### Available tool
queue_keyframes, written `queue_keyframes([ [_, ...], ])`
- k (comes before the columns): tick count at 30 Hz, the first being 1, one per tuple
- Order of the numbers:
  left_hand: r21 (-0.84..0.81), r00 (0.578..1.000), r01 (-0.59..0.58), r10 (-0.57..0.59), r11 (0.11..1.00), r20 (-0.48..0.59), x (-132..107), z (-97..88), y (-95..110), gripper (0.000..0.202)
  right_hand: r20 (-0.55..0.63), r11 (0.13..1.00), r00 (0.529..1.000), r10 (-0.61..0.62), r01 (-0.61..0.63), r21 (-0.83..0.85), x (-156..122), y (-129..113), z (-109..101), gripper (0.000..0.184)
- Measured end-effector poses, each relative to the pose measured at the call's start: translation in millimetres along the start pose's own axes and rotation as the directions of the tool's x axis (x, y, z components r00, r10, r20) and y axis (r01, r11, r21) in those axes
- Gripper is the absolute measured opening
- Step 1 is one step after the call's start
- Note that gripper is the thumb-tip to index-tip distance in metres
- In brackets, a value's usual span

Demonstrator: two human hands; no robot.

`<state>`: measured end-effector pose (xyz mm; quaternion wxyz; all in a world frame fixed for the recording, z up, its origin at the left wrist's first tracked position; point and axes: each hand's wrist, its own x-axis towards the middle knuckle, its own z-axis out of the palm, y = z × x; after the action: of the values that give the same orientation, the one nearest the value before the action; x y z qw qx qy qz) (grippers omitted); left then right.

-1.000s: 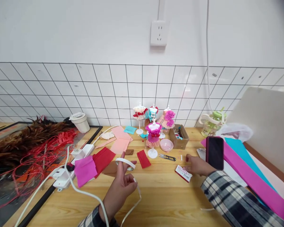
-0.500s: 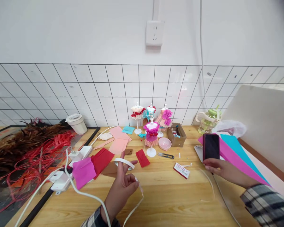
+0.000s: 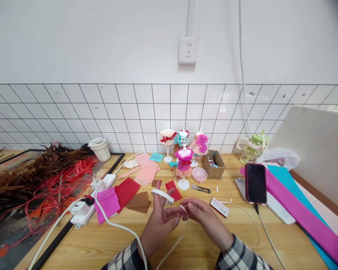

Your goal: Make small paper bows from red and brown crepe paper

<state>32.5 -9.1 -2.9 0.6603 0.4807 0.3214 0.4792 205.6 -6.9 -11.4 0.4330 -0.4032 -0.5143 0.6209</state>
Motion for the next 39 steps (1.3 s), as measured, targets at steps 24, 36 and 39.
queue_keyframes([
  [24,0.124,0.981,0.142,-0.123,0.982,-0.15,-8.1,-46.7,-40.5,0.115,-0.387,0.751,0.883,0.267,-0.442,-0.49,-53.7,-36.3,-146.0,0.061],
  [36,0.141,0.946,0.054,-0.006,0.989,-0.324,-6.8,-54.4,-62.4,0.107,-0.456,0.714,0.89,-0.025,-0.303,-0.631,-29.9,52.7,-183.4,0.038],
  [39,0.132,0.938,0.029,0.019,0.991,-0.346,-4.2,-57.5,-71.1,0.109,-0.474,0.823,0.881,-0.019,-0.255,-0.507,-31.5,46.6,-176.4,0.038],
])
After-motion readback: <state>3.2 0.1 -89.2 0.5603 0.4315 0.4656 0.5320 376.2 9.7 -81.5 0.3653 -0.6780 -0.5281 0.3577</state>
